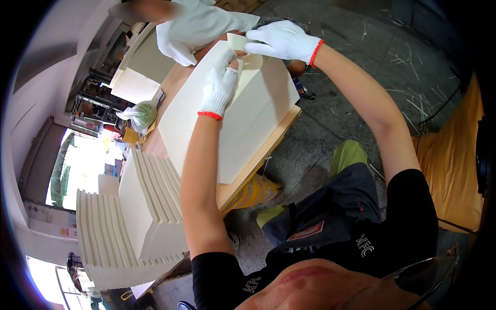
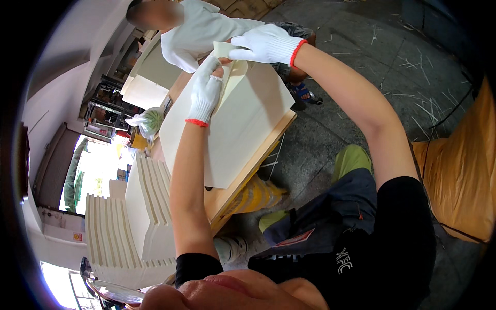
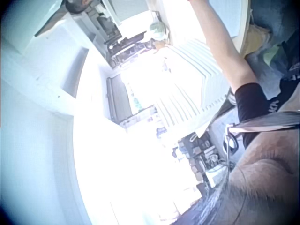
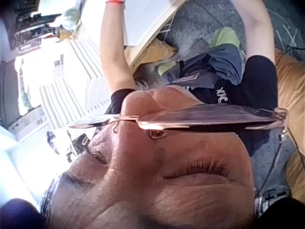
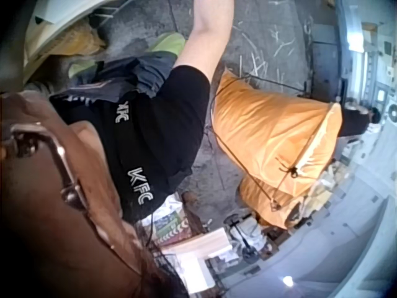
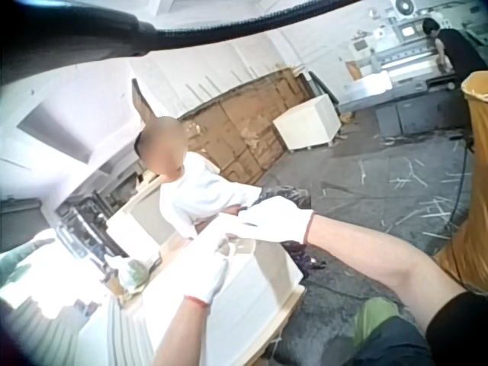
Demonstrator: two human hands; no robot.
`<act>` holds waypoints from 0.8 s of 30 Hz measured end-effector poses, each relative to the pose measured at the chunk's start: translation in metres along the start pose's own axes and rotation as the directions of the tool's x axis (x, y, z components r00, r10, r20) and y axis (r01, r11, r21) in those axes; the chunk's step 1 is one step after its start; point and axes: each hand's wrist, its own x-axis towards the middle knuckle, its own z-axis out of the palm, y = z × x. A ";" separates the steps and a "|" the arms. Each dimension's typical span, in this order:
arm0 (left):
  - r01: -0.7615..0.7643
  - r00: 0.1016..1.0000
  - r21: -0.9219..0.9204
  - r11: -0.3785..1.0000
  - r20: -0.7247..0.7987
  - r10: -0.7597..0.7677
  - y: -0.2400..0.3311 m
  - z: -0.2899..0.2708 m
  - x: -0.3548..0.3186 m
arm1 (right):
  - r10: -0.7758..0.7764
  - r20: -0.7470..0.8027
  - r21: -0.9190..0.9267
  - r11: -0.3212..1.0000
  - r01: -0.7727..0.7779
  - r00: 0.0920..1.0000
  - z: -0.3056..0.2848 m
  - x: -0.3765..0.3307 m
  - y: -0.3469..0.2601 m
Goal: The person applies white adhesive strips to the edges of rectangular white boards and then stacks them onto a pile.
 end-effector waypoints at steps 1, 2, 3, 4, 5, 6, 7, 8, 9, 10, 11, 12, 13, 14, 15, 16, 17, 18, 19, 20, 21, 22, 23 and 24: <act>-0.035 0.999 0.025 0.999 -0.001 0.035 -0.001 0.000 0.001 | 0.073 -0.024 0.066 0.995 -0.071 0.997 0.006 0.002 0.000; -0.074 0.997 0.048 0.996 -0.001 0.074 -0.002 0.002 0.002 | 0.148 -0.045 0.131 0.981 -0.141 0.988 0.015 0.002 0.001; -0.113 0.994 0.072 0.991 0.001 0.113 -0.003 0.003 0.005 | 0.223 -0.062 0.196 0.958 -0.208 0.973 0.022 0.002 0.004; -0.119 0.993 0.074 0.990 0.004 0.119 -0.005 0.002 0.004 | 0.241 -0.028 0.306 0.926 -0.222 0.970 0.025 0.003 0.005; -0.126 0.992 0.075 0.989 0.008 0.126 -0.006 0.000 0.004 | 0.288 -0.087 0.391 0.890 -0.234 0.954 0.031 0.001 0.002; -0.134 0.991 0.076 0.988 0.013 0.133 -0.007 -0.001 0.003 | 0.339 -0.140 0.473 0.849 -0.238 0.930 0.037 -0.003 -0.001; -0.130 0.991 0.081 0.988 0.018 0.129 -0.008 -0.001 0.003 | 0.396 -0.187 0.550 0.801 -0.239 0.899 0.042 -0.006 -0.002; -0.127 0.992 0.086 0.988 0.024 0.126 -0.009 -0.002 0.003 | 0.379 -0.191 0.593 0.779 -0.201 0.905 0.044 -0.008 -0.001; -0.125 0.992 0.091 0.988 0.031 0.122 -0.010 -0.001 0.003 | 0.409 -0.208 0.605 0.768 -0.212 0.888 0.048 -0.010 -0.003; -0.127 0.992 0.069 0.990 0.031 0.125 -0.011 0.000 0.004 | 0.437 -0.226 0.614 0.757 -0.221 0.871 0.051 -0.011 -0.005; -0.129 0.991 0.047 0.991 0.032 0.128 -0.012 0.002 0.005 | 0.465 -0.243 0.624 0.747 -0.230 0.852 0.053 -0.012 -0.007; -0.131 0.991 0.024 0.991 0.032 0.130 -0.013 0.004 0.006 | 0.463 -0.226 0.611 0.753 -0.246 0.857 0.054 -0.013 -0.006; -0.128 0.991 0.050 0.990 0.040 0.126 -0.012 0.004 0.006 | 0.461 -0.210 0.599 0.758 -0.259 0.862 0.053 -0.013 -0.005; -0.125 0.991 0.077 0.989 0.047 0.122 -0.009 0.003 0.004 | 0.459 -0.194 0.587 0.762 -0.273 0.867 0.053 -0.013 -0.004; -0.111 0.993 0.059 0.992 0.051 0.108 -0.008 0.003 0.004 | 0.460 -0.204 0.588 0.764 -0.267 0.864 0.053 -0.013 -0.004; -0.097 0.994 0.041 0.994 0.054 0.095 -0.008 0.003 0.004 | 0.459 -0.214 0.587 0.766 -0.262 0.862 0.053 -0.014 -0.006; -0.072 0.996 -0.021 0.997 0.055 0.073 -0.008 0.004 0.005 | 0.458 -0.224 0.587 0.768 -0.257 0.860 0.052 -0.014 -0.006; -0.069 0.996 -0.035 0.997 0.057 0.071 -0.010 0.004 0.005 | 0.460 -0.211 0.596 0.760 -0.259 0.863 0.051 -0.014 -0.006; -0.066 0.996 -0.051 0.996 0.058 0.069 -0.011 0.004 0.005 | 0.460 -0.198 0.604 0.752 -0.262 0.865 0.050 -0.015 -0.006; -0.086 0.994 -0.019 0.996 0.060 0.087 -0.012 0.004 0.005 | 0.461 -0.185 0.613 0.745 -0.265 0.868 0.049 -0.015 -0.007; -0.100 0.994 -0.002 0.995 0.052 0.100 -0.013 0.004 0.005 | 0.466 -0.180 0.610 0.743 -0.273 0.866 0.048 -0.015 -0.007; -0.112 0.993 0.016 0.994 0.045 0.112 -0.011 0.004 0.005 | 0.473 -0.174 0.609 0.741 -0.283 0.864 0.046 -0.016 -0.009; -0.119 0.993 0.020 0.993 0.027 0.119 -0.010 0.004 0.004 | 0.479 -0.169 0.608 0.738 -0.292 0.861 0.043 -0.016 -0.010; -0.126 0.992 0.024 0.992 0.010 0.126 -0.009 0.004 0.004 | 0.488 -0.144 0.585 0.743 -0.324 0.861 0.041 -0.016 -0.011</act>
